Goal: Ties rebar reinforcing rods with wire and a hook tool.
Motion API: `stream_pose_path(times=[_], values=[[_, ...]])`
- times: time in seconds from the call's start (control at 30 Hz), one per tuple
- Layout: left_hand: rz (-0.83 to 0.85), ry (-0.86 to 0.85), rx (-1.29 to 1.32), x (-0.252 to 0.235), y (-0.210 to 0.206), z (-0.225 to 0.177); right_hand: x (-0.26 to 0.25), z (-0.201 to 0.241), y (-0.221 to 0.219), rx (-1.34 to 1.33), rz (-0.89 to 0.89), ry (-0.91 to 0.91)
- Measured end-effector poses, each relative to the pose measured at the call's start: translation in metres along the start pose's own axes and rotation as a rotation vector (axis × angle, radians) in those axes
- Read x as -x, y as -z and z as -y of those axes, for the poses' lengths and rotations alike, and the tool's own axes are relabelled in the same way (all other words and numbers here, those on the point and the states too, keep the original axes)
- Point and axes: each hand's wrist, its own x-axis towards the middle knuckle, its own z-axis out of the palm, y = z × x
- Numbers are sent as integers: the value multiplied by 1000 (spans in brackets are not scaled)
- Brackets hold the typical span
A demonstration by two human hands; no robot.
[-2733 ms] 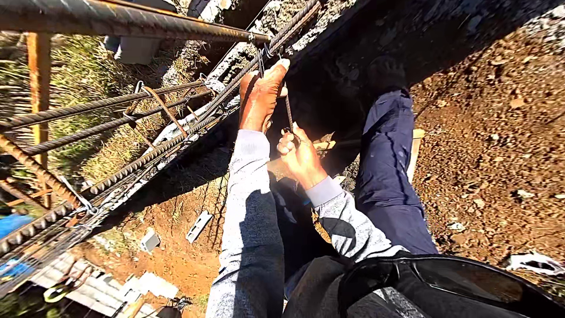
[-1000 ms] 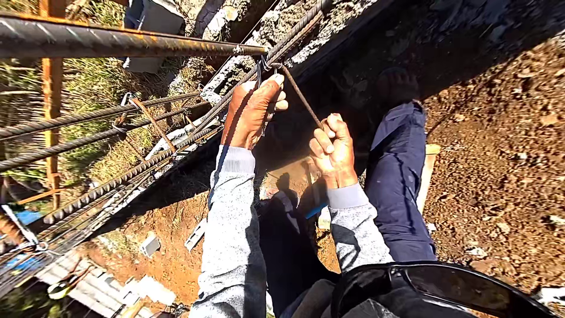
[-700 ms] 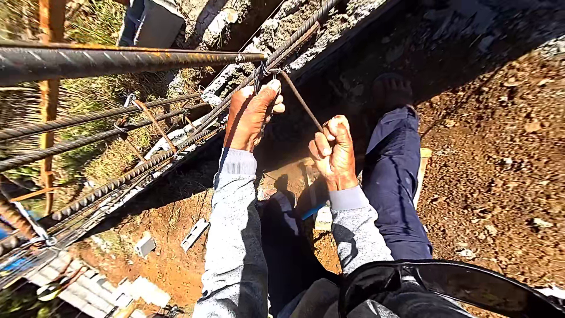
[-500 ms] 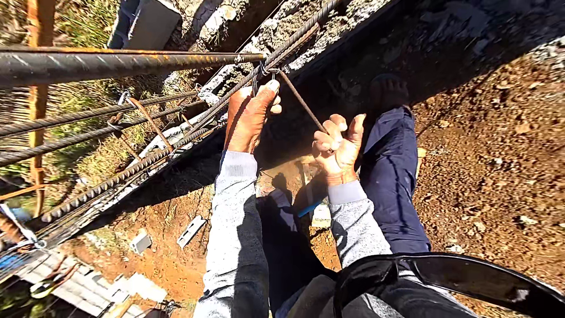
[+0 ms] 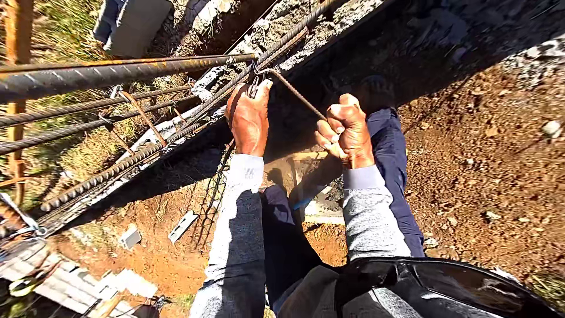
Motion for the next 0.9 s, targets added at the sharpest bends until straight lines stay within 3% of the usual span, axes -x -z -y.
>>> stream_pose_path(times=[0.1, 0.33, 0.67, 0.9], values=[[-150, 9, -59, -10, -16, -2, -2, 5, -5, 61, -30, -4], [-309, -61, 21, -19, -26, 5, 11, 26, -24, 364, -47, 39], [-205, -100, -33, -26, -16, 9, -2, 38, -34, 415, -76, 37], [-329, -236, -25, -26, -30, 16, 0, 50, -43, 603, 35, 77]])
